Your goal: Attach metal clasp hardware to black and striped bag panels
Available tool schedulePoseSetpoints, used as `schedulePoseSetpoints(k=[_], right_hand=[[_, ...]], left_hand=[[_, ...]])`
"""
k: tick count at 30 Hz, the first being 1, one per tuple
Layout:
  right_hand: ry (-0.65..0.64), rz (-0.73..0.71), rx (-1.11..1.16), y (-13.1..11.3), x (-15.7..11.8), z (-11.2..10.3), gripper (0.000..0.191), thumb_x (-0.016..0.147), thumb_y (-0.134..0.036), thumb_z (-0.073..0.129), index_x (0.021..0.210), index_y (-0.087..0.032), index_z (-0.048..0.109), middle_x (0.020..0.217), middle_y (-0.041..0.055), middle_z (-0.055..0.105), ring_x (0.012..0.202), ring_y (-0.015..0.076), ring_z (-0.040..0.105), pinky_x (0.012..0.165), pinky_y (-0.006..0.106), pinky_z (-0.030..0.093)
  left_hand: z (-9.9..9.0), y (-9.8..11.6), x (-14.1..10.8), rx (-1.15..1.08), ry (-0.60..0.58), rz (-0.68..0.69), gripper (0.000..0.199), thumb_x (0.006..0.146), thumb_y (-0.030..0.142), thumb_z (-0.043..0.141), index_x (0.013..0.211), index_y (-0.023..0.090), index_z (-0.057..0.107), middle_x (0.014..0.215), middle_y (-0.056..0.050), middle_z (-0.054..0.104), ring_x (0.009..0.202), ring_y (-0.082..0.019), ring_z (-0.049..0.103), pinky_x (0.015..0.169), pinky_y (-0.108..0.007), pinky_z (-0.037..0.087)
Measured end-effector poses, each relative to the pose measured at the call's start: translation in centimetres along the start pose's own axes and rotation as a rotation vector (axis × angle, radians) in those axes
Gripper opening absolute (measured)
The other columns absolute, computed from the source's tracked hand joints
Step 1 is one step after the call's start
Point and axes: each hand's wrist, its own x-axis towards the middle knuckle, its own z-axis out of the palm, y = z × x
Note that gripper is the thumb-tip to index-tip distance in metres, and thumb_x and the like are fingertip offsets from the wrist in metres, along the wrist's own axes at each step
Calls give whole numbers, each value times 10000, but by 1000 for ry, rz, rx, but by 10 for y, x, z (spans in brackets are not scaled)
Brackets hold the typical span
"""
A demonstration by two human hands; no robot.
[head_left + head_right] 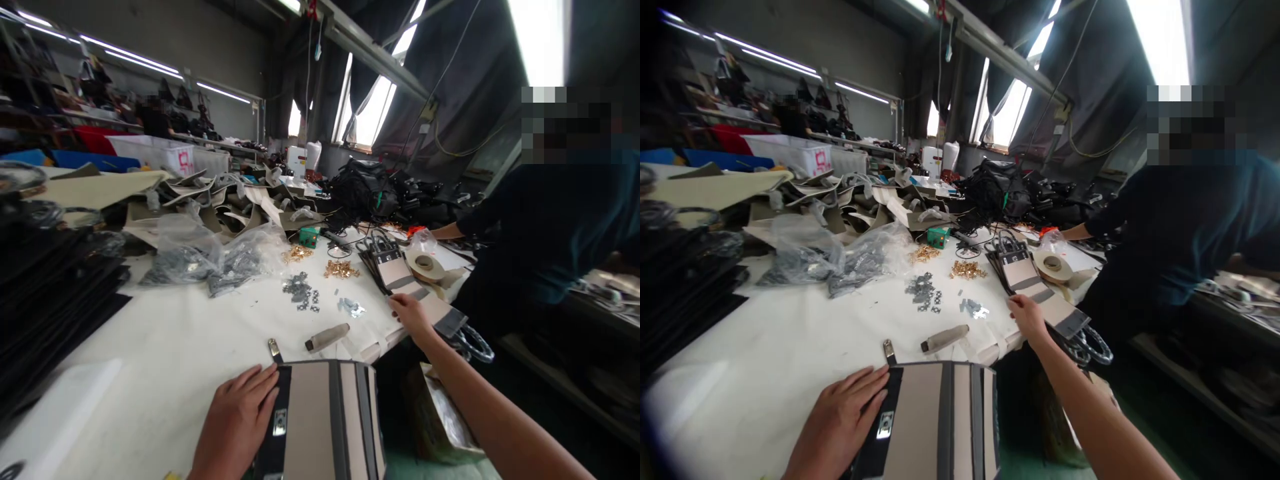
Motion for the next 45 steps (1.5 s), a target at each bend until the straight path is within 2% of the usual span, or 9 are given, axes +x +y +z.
schedulePoseSetpoints(k=[6,9,14,20,25,28,37,42,45], right_hand=[[-614,-70,293,-57,-116,89,289,854,-464,624,931,-211,741,632,-15,635,599,160,614,552,254,454],[-739,-54,326,-78,-139,118,280,862,-454,609,908,-207,734,590,-27,596,560,146,561,529,249,411],[-770,-104,265,-87,-130,139,256,839,-426,623,861,-201,742,575,-28,585,548,144,528,535,256,381],[-751,-111,177,-85,-127,145,202,821,-373,632,814,-206,747,621,-15,646,576,155,559,563,272,377],[-725,-133,117,-87,-125,148,148,791,-323,650,755,-217,746,703,0,709,691,183,624,636,283,398],[-730,-129,105,-86,-123,150,139,784,-320,653,752,-218,741,668,-8,696,658,178,615,618,280,396],[-673,-101,105,-84,-130,147,170,806,-365,652,753,-215,713,612,-10,668,575,166,591,561,267,403],[-729,-7,196,-72,-132,141,234,862,-410,608,851,-224,749,580,-26,631,551,160,562,546,266,407],[-696,-22,194,-66,-134,139,231,865,-402,612,906,-231,762,588,-32,629,560,163,564,553,269,411]], left_hand=[[-13,20,2,-114,-111,-160,246,917,221,664,1134,284,761,1225,-22,755,1159,-277,667,922,-462,509],[-13,21,4,-141,-129,-217,248,886,209,714,1114,289,767,1194,-12,768,1136,-262,662,930,-455,489],[-12,22,3,-186,-151,-269,253,874,230,742,1109,322,764,1190,28,768,1153,-248,643,941,-456,457],[-11,20,4,-231,-172,-303,240,878,261,749,1109,328,762,1210,28,761,1179,-248,628,962,-460,425],[-10,20,2,-227,-152,-301,345,862,238,765,1184,356,726,1207,35,760,1170,-242,634,961,-454,427],[-10,20,2,-219,-145,-293,385,860,237,768,1217,367,703,1183,32,766,1160,-240,640,954,-446,433],[-12,25,6,-137,-148,-230,169,964,331,645,1087,315,759,1159,24,777,1106,-247,647,862,-453,434],[-9,25,11,-119,-147,-234,127,945,280,671,999,315,780,1094,42,792,1038,-235,649,816,-437,422],[-9,24,12,-127,-143,-233,110,925,273,697,982,310,783,1093,48,791,1043,-234,643,820,-442,420]])
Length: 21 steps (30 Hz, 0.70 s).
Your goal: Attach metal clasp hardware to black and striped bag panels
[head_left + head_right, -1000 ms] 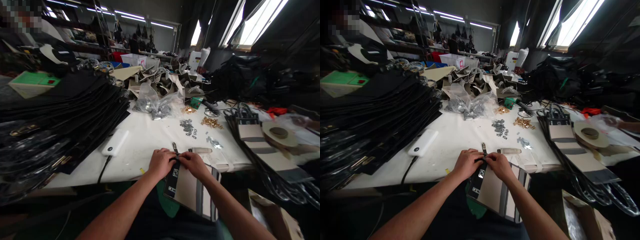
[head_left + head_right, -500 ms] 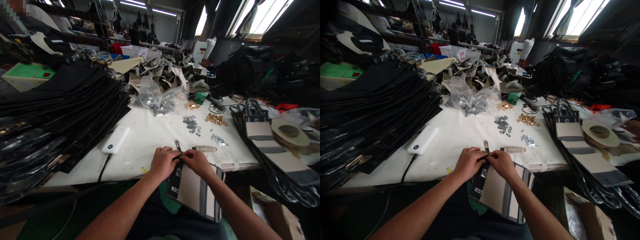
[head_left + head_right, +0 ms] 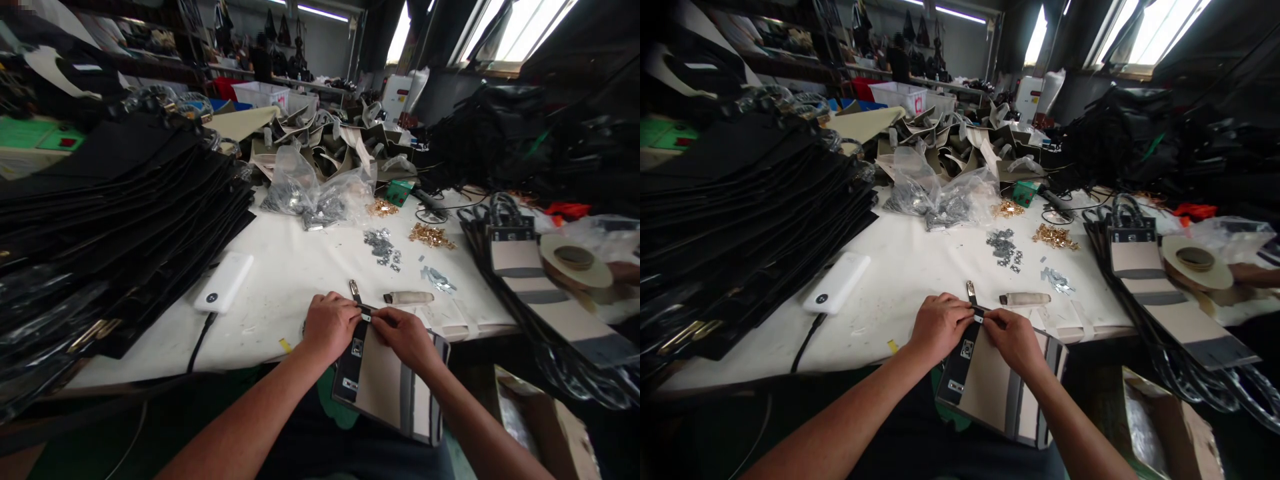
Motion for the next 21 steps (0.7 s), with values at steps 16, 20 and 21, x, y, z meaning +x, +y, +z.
schedulePoseSetpoints(k=[16,20,21], right_hand=[[75,-129,-41,2,-2,5,149,815,-312,659,891,-228,754,764,3,696,689,183,609,675,301,461],[130,-104,-31,2,-2,8,137,819,-310,657,862,-224,754,778,11,701,704,188,615,678,302,466],[142,-99,-31,2,-3,9,140,824,-316,660,866,-223,755,781,14,703,699,190,616,673,304,466]], left_hand=[[4,-6,3,-67,29,20,92,892,263,731,958,296,787,1065,64,795,999,-218,638,856,-420,471],[4,-8,2,-88,30,38,123,919,260,695,991,294,789,1080,44,797,1010,-226,642,882,-421,492],[4,-8,2,-91,32,35,120,917,259,697,983,295,791,1079,40,797,1011,-229,645,885,-423,497]])
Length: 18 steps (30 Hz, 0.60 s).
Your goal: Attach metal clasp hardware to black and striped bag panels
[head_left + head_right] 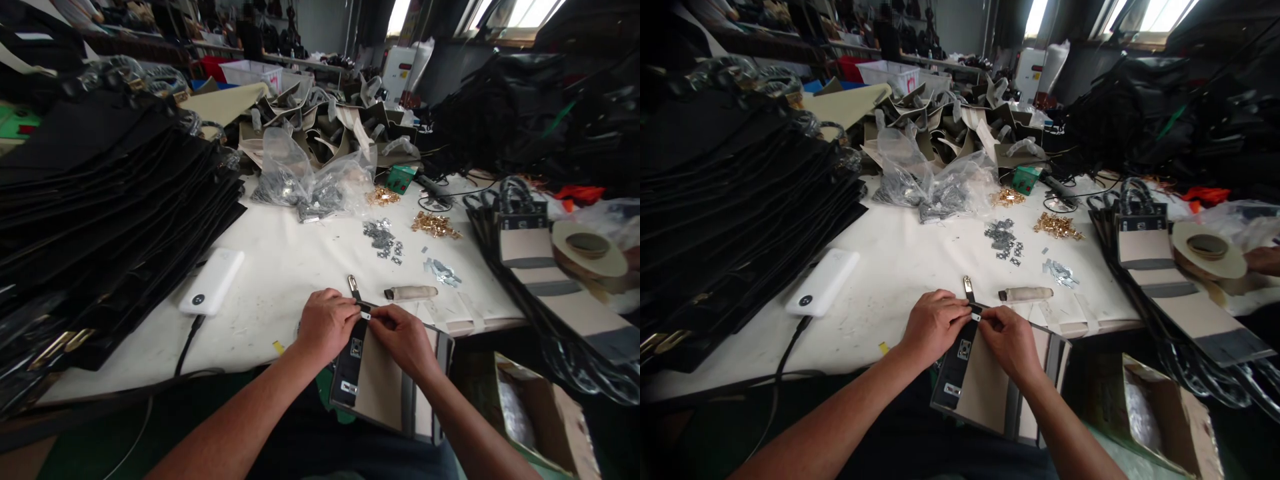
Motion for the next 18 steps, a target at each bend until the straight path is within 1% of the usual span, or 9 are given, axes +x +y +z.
schedulePoseSetpoints(k=[2,7,11,14,16,18], right_hand=[[25,-18,-16,0,-2,2,142,843,-327,660,866,-224,754,793,22,708,696,193,617,674,308,467],[97,-147,-87,2,-11,8,139,900,-289,629,840,-233,741,819,35,706,761,207,641,734,319,474],[117,-164,-66,7,-14,13,136,918,-272,621,882,-237,748,863,40,720,819,214,662,779,324,491],[107,-158,-58,9,-13,13,122,908,-279,639,894,-236,753,850,39,718,768,206,652,741,319,495],[93,-155,-57,10,-13,12,117,900,-285,648,910,-237,754,839,37,714,733,202,642,715,317,495],[77,-151,-54,10,-12,10,122,901,-288,646,918,-239,757,848,43,718,745,208,650,719,318,501]], left_hand=[[0,-1,0,-2,5,-11,111,904,254,716,967,298,795,1078,37,798,1011,-233,651,885,-426,506],[1,-1,1,1,1,-14,119,905,256,718,987,298,793,1095,45,795,1015,-230,656,885,-428,517],[0,0,2,0,-18,-24,125,912,266,709,1000,299,792,1113,55,790,1036,-231,649,908,-436,518],[-4,0,-2,9,-91,-17,201,940,252,658,1107,283,766,1216,41,758,1133,-247,625,994,-458,501],[-9,-1,-5,19,-169,0,299,953,242,626,1240,264,707,1335,23,700,1257,-259,575,1103,-487,443],[-14,-2,-9,31,-246,15,380,968,247,595,1347,259,632,1437,11,627,1368,-258,505,1186,-510,365]])
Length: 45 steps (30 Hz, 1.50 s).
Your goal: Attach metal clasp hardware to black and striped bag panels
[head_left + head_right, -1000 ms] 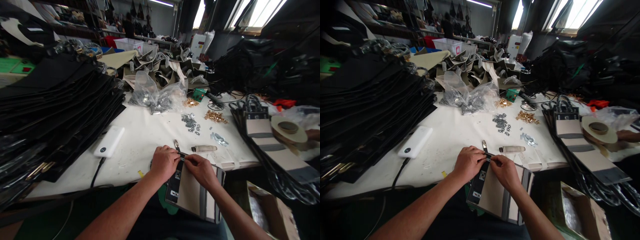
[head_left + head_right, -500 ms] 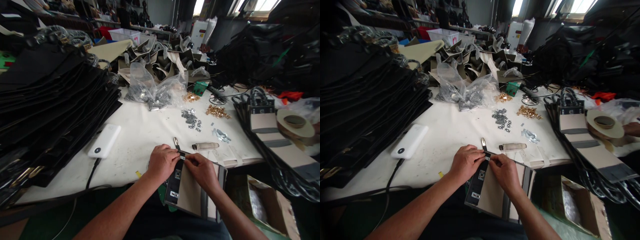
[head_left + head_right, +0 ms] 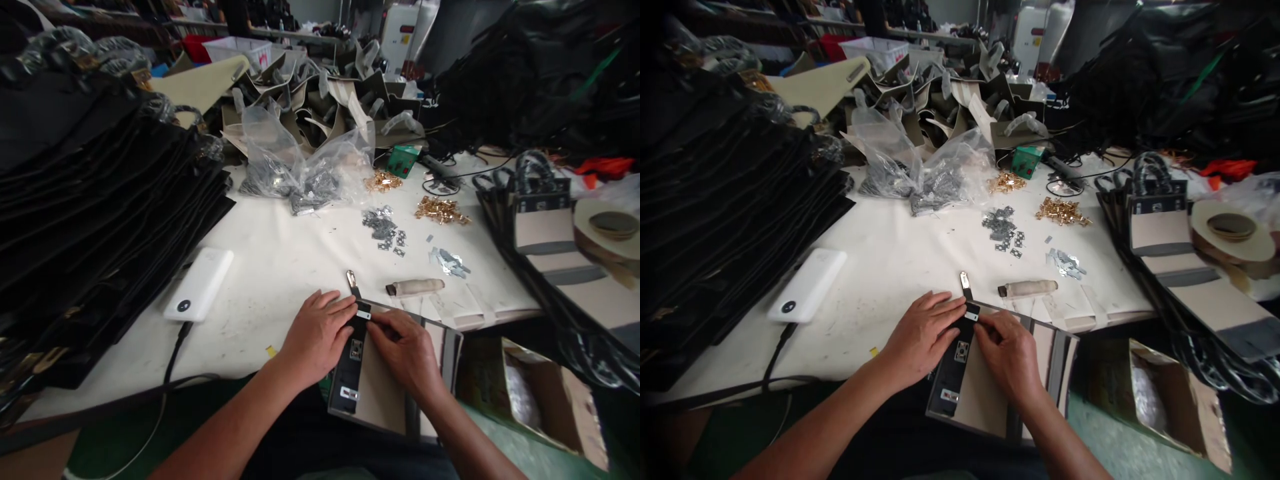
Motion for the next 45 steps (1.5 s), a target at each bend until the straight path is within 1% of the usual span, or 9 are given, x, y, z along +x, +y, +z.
schedulePoseSetpoints(k=[7,12,20,27,32,36,39,41,45], right_hand=[[-17,-1,32,1,-1,-3,146,917,-300,631,938,-256,768,901,53,736,825,231,677,759,328,523],[-20,-20,50,2,-2,-2,158,931,-296,614,937,-254,767,897,57,737,841,234,682,790,335,528],[-17,-16,71,-2,-2,-1,156,932,-277,610,948,-249,763,920,56,745,863,229,695,799,326,525],[-35,91,94,-3,3,-3,148,879,-323,658,906,-252,784,894,35,759,826,222,693,787,316,515],[-140,207,145,-11,14,-15,237,871,-391,632,789,-235,790,733,18,746,705,216,672,680,294,476],[-129,294,109,-16,18,-16,280,850,-423,618,718,-220,758,587,7,673,588,197,607,588,285,416],[-123,286,86,-17,18,-14,252,825,-404,618,686,-219,717,592,-1,657,594,187,585,579,279,398],[-127,272,58,-16,19,-14,234,811,-379,617,654,-221,686,600,-7,651,606,180,578,581,275,392],[-167,311,31,-18,22,-16,234,809,-351,597,625,-220,658,554,-19,628,568,163,556,551,264,382]], left_hand=[[-11,-3,-7,104,-180,95,520,1014,316,505,1524,255,422,1605,-19,431,1512,-246,340,1242,-515,281],[-8,2,-9,174,-164,98,538,1031,389,462,1544,246,386,1611,-43,420,1525,-246,313,1240,-510,276],[-5,11,-7,240,-159,80,537,1018,347,491,1535,235,399,1607,-45,422,1520,-254,322,1227,-536,285],[-6,10,-8,202,-146,77,542,998,347,535,1519,247,424,1591,-48,448,1509,-258,345,1210,-532,291],[-4,9,-2,120,-46,41,430,976,352,595,1398,269,576,1474,-33,593,1415,-260,478,1151,-518,350],[2,13,11,101,104,14,214,996,334,575,1107,268,744,1209,-18,760,1157,-242,659,1065,-506,407],[7,14,18,104,175,6,171,970,314,620,923,249,770,1021,-21,794,988,-232,695,1043,-497,427],[9,14,19,96,204,11,146,954,305,645,899,248,768,986,-23,790,953,-231,693,1007,-474,460],[13,11,15,60,239,51,176,979,290,600,1030,260,766,1064,-34,768,971,-216,689,881,-380,536]])
